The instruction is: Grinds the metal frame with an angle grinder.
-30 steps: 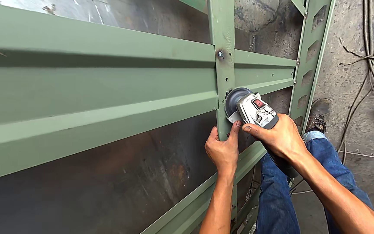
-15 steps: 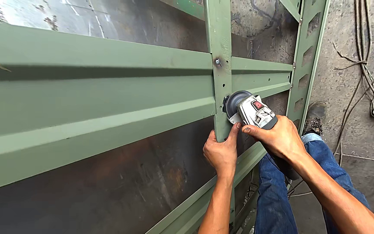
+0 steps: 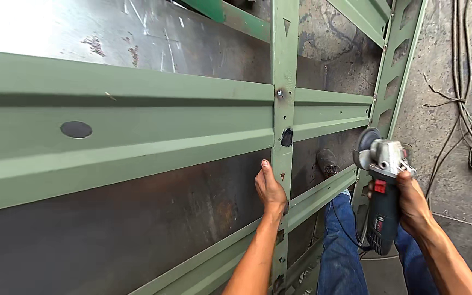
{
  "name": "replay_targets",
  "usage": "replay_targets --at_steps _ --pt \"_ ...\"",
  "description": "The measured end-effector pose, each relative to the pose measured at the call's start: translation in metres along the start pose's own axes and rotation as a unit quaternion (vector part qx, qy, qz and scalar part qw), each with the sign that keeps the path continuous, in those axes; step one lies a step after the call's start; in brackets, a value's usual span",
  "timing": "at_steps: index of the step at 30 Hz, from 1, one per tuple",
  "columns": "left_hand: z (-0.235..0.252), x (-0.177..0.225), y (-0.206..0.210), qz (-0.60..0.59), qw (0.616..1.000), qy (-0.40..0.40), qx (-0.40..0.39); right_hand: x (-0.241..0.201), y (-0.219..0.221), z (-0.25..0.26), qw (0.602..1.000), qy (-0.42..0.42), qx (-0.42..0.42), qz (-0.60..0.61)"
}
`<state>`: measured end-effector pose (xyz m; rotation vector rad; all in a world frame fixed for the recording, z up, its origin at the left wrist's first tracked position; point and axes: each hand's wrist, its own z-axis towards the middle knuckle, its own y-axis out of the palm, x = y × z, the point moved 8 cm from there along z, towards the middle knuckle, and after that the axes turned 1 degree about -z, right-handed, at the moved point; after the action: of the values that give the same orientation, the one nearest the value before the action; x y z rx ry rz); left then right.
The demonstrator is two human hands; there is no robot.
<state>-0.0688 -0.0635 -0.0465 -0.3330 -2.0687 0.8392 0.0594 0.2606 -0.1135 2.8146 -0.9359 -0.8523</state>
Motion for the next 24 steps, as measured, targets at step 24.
replay_targets --at_steps 24 --pt "0.014 -0.004 0.004 0.206 0.956 -0.202 0.049 -0.171 -0.081 0.008 0.941 -0.176 -0.213 0.196"
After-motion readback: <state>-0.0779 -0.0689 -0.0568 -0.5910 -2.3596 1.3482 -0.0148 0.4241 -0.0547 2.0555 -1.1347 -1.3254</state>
